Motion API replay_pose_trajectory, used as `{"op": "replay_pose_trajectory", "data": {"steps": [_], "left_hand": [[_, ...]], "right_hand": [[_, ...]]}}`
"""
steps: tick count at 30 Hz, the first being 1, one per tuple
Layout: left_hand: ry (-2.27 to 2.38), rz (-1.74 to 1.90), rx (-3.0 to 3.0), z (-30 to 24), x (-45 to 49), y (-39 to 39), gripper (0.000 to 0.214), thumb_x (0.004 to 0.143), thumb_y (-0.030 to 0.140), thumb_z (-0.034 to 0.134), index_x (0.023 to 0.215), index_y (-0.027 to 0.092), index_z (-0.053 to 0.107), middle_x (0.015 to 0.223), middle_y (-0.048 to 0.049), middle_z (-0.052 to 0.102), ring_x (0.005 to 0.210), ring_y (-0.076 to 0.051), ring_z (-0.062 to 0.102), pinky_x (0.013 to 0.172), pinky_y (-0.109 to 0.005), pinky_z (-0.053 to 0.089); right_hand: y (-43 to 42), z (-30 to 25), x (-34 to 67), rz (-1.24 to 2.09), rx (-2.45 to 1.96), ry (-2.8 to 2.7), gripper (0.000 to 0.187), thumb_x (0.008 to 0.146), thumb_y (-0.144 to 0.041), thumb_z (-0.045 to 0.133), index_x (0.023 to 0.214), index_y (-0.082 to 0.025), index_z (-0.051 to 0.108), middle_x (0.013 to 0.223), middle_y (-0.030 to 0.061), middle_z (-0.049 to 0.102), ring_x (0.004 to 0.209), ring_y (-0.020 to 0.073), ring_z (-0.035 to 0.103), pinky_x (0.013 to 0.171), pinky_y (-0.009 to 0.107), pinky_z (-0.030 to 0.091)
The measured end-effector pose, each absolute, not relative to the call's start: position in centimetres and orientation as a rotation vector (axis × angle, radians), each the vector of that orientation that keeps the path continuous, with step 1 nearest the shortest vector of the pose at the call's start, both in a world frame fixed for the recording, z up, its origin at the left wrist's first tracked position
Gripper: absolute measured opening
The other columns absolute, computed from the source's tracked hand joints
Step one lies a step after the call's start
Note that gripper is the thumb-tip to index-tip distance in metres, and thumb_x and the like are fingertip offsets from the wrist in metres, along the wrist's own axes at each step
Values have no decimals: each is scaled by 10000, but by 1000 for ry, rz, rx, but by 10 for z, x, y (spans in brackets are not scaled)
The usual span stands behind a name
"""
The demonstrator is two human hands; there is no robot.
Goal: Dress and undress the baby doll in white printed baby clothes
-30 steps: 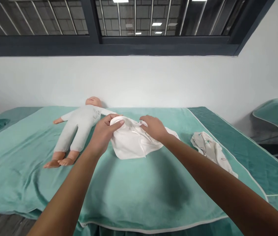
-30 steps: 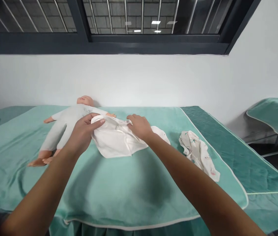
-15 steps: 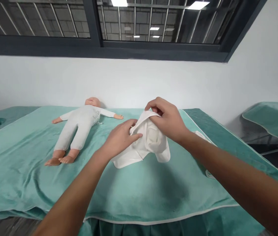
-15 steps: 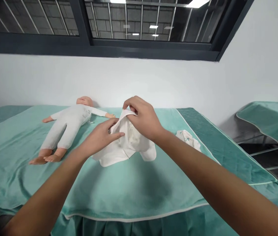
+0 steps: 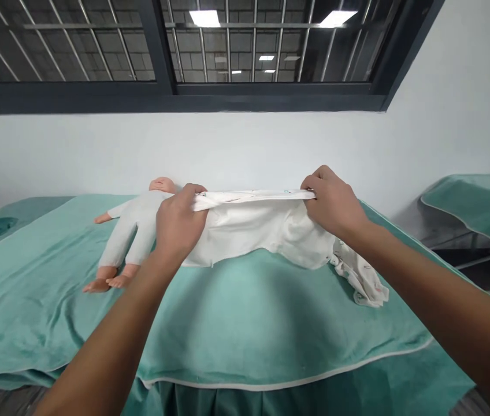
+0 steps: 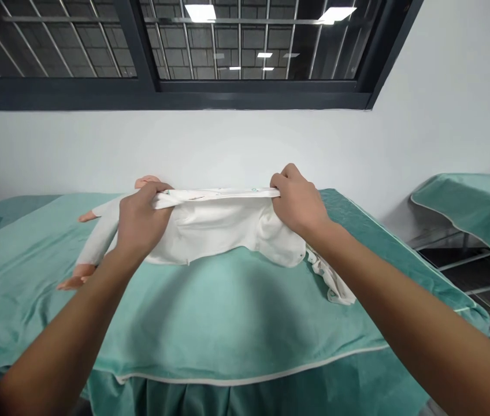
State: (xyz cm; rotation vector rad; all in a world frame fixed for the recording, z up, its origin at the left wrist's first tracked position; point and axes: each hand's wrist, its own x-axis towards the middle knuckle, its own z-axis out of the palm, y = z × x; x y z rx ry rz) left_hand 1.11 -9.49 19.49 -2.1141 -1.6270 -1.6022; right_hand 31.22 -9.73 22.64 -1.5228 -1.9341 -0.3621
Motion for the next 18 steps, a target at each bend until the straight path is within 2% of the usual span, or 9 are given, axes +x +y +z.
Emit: {"op": "replay_pose_trajectory", "data": {"steps": [3, 5, 7, 10, 13, 16, 18], "left_hand": [[-1839, -1553, -2095, 199, -1, -99, 142, 808, 303, 688, 944, 267, 707, 793, -59, 669, 873, -321, 618, 844, -403, 456], [-1967, -1526, -2101, 203, -8, -102, 142, 785, 351, 734, 899, 269, 711, 765, -75, 654, 904, -356, 616, 845, -431, 462], [-2073, -1515, -2113, 206, -12, -103, 171, 746, 390, 782, 830, 261, 707, 715, -91, 630, 964, -397, 610, 858, -451, 461], [-2208, -1391, -2102, 208, -13, -95, 266, 689, 454, 820, 758, 240, 677, 671, -105, 605, 1017, -437, 606, 877, -471, 456], [-2287, -922, -2036, 199, -6, -76, 330, 790, 538, 688, 860, 216, 665, 772, -123, 655, 963, -415, 635, 857, -490, 470], [-2257, -547, -1917, 170, 11, -58, 347, 927, 464, 492, 1069, 179, 632, 960, -155, 690, 940, -372, 649, 817, -480, 494], [-2182, -482, -1860, 140, 27, -53, 330, 944, 347, 466, 1178, 151, 592, 1122, -185, 663, 1035, -368, 624, 843, -479, 493]], "right_hand": [[-98, 221, 331, -201, -1656, -1967, 161, 751, -142, 519, 724, -233, 649, 826, 47, 648, 678, 197, 516, 606, 312, 317], [-97, 220, 343, -119, -1792, -1955, 151, 746, -180, 542, 692, -252, 663, 687, 25, 621, 632, 196, 505, 605, 313, 317], [-93, 222, 352, -96, -1916, -1928, 140, 739, -228, 569, 692, -268, 694, 642, 18, 612, 603, 191, 499, 602, 316, 325], [-79, 228, 355, -62, -2024, -1995, 143, 737, -284, 592, 730, -272, 734, 727, 35, 680, 645, 201, 551, 606, 319, 365], [-58, 226, 343, -40, -2112, -2108, 203, 762, -287, 585, 865, -273, 760, 921, 63, 738, 771, 243, 629, 647, 334, 424], [-40, 200, 320, -126, -2193, -2111, 302, 824, -217, 544, 1058, -248, 732, 1075, 118, 728, 930, 300, 668, 738, 380, 475], [-36, 167, 299, -237, -2189, -2050, 371, 868, -128, 478, 1176, -185, 678, 1145, 178, 702, 997, 315, 667, 792, 404, 492]]}}
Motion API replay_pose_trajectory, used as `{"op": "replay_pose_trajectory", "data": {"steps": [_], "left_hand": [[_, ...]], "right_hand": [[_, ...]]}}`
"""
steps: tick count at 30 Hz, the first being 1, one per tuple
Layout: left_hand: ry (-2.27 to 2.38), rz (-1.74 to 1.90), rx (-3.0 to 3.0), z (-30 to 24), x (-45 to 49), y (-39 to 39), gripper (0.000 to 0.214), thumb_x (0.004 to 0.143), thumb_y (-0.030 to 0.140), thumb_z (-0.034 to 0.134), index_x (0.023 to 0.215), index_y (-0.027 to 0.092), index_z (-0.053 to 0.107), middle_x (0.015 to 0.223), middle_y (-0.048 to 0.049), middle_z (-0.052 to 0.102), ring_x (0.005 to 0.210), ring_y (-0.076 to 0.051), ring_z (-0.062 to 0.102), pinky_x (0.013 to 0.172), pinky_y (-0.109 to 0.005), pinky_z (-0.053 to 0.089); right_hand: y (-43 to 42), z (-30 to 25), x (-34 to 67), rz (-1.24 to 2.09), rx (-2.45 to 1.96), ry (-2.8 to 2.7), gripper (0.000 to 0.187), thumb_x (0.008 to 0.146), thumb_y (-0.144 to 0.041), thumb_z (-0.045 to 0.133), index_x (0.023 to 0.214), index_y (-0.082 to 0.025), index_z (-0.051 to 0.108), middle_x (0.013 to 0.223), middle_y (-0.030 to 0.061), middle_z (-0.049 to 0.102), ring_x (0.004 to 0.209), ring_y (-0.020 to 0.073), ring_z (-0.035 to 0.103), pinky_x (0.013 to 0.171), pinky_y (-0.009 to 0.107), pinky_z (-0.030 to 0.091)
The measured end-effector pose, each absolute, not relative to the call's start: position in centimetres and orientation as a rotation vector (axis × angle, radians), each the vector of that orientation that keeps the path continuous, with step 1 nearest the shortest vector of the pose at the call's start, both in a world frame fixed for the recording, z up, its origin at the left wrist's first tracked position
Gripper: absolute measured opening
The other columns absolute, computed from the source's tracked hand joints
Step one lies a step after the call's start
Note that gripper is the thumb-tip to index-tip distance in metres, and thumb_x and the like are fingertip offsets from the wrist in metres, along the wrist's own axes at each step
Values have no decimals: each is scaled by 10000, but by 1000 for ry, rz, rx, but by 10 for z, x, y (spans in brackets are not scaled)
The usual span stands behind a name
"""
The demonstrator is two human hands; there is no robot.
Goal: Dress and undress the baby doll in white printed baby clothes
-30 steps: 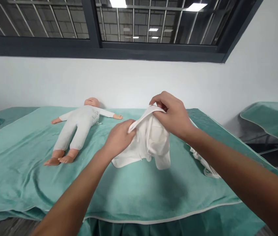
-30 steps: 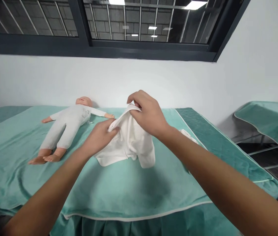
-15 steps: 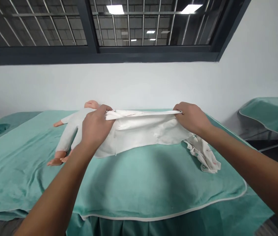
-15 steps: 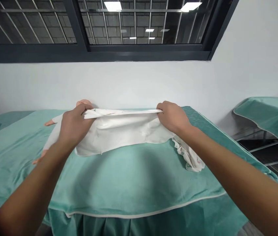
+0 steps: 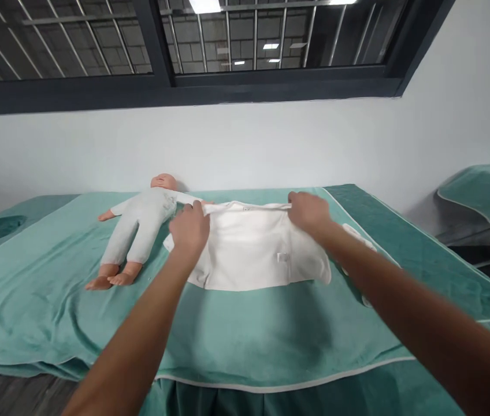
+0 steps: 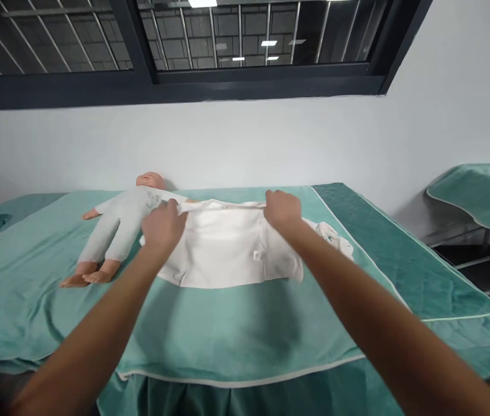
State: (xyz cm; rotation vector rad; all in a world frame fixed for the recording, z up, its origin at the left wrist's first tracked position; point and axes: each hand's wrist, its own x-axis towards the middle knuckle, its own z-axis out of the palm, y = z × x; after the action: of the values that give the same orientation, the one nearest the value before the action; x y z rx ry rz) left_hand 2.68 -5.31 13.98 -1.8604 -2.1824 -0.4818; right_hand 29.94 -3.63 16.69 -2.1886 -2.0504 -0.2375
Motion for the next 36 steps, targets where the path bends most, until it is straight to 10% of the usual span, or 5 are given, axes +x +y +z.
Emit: {"op": "replay_pose_trajectory", "data": {"steps": [4, 9, 17, 36], "left_hand": [[-1961, -521, -2080, 70, 62, -60, 353, 937, 206, 459, 1270, 152, 561, 1296, -183, 601, 1210, -328, 545, 984, -453, 448], [-1961, -637, -2388, 21, 80, -54, 313, 961, 205, 420, 1204, 132, 605, 1352, -161, 599, 1299, -267, 535, 1096, -399, 408], [-2266, -536, -2191, 34, 67, -10, 468, 983, 380, 436, 1323, 71, 529, 1399, -217, 575, 1344, -362, 479, 1087, -479, 416], [-2241, -683, -2013, 23, 87, 41, 605, 994, 352, 365, 1532, 77, 336, 1555, -200, 424, 1439, -375, 350, 1140, -498, 380]], "right_hand": [[-50, 85, 251, -459, -1760, -2217, 455, 893, -32, 413, 1303, -112, 592, 1472, 245, 502, 1280, 366, 507, 1029, 540, 401], [-65, 29, 213, -68, -1551, -2275, 438, 945, -78, 373, 1344, -106, 550, 1463, 166, 528, 1348, 252, 450, 1142, 387, 348], [-18, 38, 241, 212, -2061, -1864, 452, 985, -359, 394, 1356, -117, 484, 1404, 204, 532, 1315, 348, 484, 1052, 487, 430], [49, 32, 230, 12, -2077, -1810, 550, 991, -269, 384, 1494, -55, 330, 1483, 268, 455, 1400, 370, 426, 1140, 471, 340]]}}
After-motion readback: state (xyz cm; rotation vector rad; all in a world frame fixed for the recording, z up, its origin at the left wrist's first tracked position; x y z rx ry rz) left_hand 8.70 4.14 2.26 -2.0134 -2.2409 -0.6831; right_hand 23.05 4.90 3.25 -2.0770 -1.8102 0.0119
